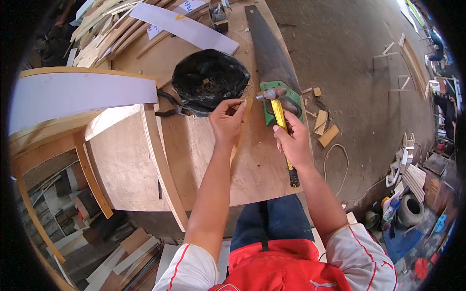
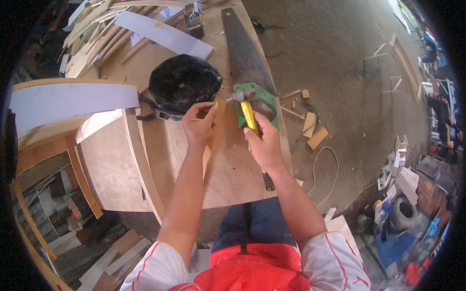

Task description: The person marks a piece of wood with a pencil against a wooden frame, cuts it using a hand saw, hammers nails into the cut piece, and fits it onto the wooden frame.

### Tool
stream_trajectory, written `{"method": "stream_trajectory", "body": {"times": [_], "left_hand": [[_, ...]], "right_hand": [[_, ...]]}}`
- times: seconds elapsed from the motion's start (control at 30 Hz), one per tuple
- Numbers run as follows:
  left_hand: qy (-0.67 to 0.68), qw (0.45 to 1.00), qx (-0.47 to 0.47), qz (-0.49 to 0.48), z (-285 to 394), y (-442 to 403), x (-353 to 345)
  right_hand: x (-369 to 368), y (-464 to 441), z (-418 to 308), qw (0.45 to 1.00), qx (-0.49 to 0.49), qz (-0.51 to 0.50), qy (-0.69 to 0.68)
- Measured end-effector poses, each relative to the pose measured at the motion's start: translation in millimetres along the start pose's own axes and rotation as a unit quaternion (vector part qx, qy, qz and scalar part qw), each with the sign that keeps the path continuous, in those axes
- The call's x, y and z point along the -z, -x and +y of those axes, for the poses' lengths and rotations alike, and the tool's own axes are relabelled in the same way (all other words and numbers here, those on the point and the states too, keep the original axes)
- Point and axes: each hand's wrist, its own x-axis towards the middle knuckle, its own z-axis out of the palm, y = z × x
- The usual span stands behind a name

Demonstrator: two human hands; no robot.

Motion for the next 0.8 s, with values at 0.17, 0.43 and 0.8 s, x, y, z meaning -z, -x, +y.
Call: {"method": "stream_trajectory", "body": {"times": [0.17, 0.43, 0.8], "left_hand": [[-0.045, 0.998, -0.044, -0.008, -8, -4, -6], [-0.097, 0.990, -0.104, 0.018, -16, -8, -10], [0.067, 0.995, 0.064, -0.021, 4, -13, 0]], "right_hand": [[6, 9, 3, 1.000, -0.001, 0.004, 0.030], [15, 16, 17, 0.999, 0.018, 0.010, 0.040], [17, 15, 17, 0.999, -0.012, -0.006, 0.049]]}}
